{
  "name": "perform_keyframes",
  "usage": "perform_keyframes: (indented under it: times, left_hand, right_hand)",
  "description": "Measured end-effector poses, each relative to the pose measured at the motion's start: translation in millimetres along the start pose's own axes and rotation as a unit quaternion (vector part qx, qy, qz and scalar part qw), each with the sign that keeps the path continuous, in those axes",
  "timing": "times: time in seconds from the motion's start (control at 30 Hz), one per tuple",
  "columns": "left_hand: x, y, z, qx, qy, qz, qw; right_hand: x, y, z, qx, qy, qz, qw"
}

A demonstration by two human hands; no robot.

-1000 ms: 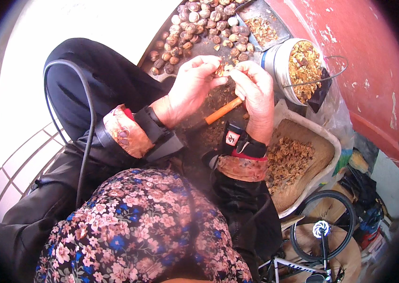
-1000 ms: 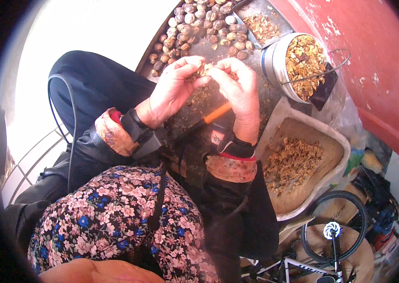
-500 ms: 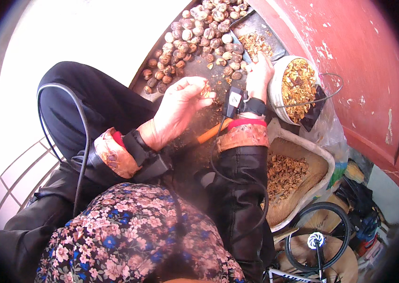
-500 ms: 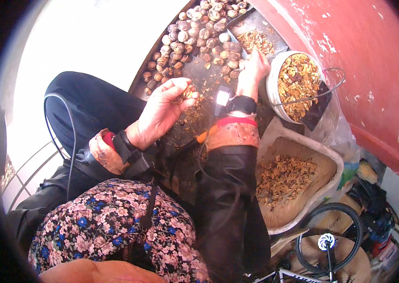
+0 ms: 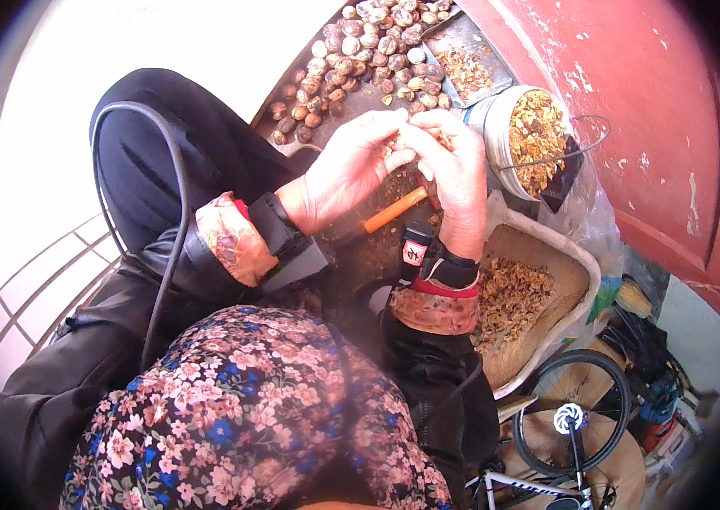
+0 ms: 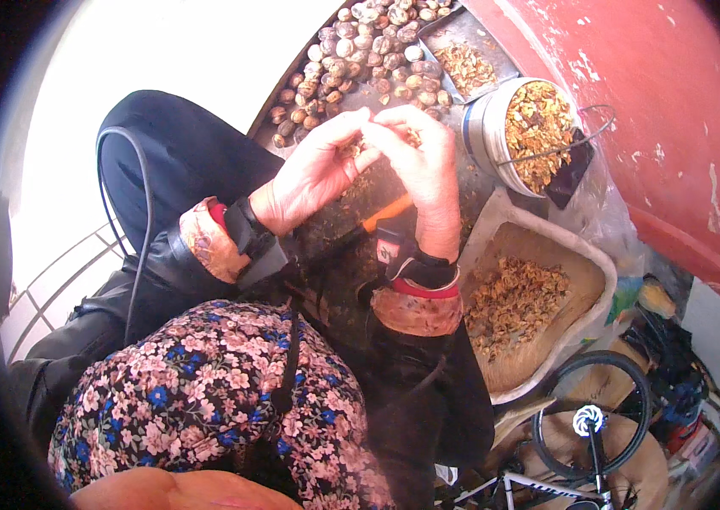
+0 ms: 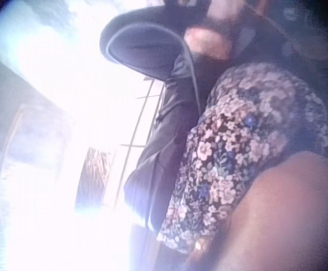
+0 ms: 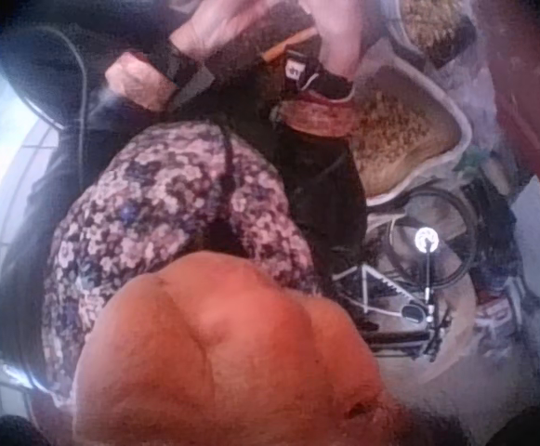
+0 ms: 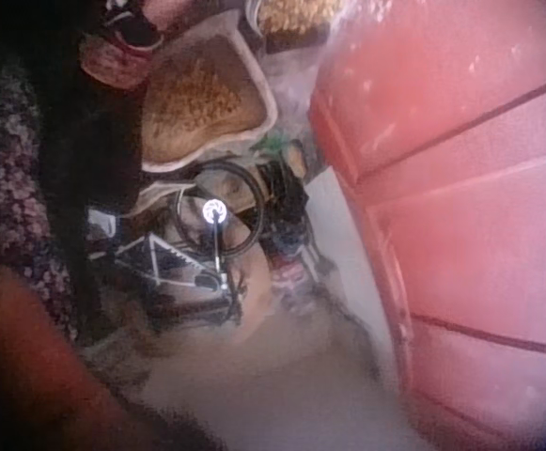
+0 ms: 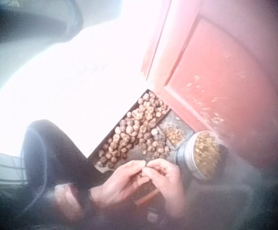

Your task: The person sits on the floor and repeatedly cracks nut shells with a small hammer, then removes the nutmeat by hand. Shells are discarded into a woven basket and the extracted nutmeat is placed into a white bucket.

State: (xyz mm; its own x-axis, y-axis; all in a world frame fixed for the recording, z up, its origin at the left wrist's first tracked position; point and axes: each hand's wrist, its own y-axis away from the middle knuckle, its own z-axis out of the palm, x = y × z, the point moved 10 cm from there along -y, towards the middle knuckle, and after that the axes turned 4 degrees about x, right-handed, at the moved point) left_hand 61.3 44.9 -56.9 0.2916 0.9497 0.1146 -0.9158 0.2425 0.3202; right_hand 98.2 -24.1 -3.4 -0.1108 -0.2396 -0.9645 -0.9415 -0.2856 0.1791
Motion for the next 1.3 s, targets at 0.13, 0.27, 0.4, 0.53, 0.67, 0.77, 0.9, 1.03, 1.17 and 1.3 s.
perform_keyframes:
  times: [0.13, 0.27, 0.4, 0.53, 0.67, 0.77, 0.9, 1.03, 1.17, 1.3]
  left_hand:
    - [-12, -4, 14, -0.065, 0.054, -0.080, 0.993]
    - [-24, -1, 32, -0.114, 0.134, -0.110, 0.978]
    - [-30, 2, 44, -0.138, 0.122, -0.118, 0.976]
    - [-37, 8, 56, -0.200, 0.157, -0.148, 0.956]
    - [-44, 10, 60, -0.226, 0.177, -0.172, 0.942]
    - [-50, 8, 50, -0.178, 0.101, -0.157, 0.966]
    - [-53, 6, 48, -0.146, 0.042, -0.151, 0.977]
    - [-53, 7, 50, -0.124, 0.047, -0.150, 0.980]
    - [-55, 12, 59, -0.146, 0.090, -0.167, 0.971]
    - [-56, 10, 62, -0.163, 0.101, -0.174, 0.966]
  right_hand:
    - [-4, 11, -22, 0.048, -0.316, -0.017, 0.947]
    - [-16, 32, -28, -0.010, -0.484, -0.060, 0.873]
    - [-19, 46, -36, 0.032, -0.398, -0.077, 0.914]
    - [-18, 56, -41, 0.148, -0.044, -0.058, 0.986]
    - [-44, 62, -38, 0.194, 0.170, -0.150, 0.954]
    - [-54, 66, -33, 0.179, 0.264, -0.185, 0.929]
    - [-56, 68, -33, 0.169, 0.310, -0.184, 0.917]
    - [-50, 67, -37, 0.177, 0.295, -0.154, 0.926]
    - [-48, 67, -43, 0.186, 0.223, -0.151, 0.945]
    - [-42, 67, -46, 0.178, 0.221, -0.124, 0.951]
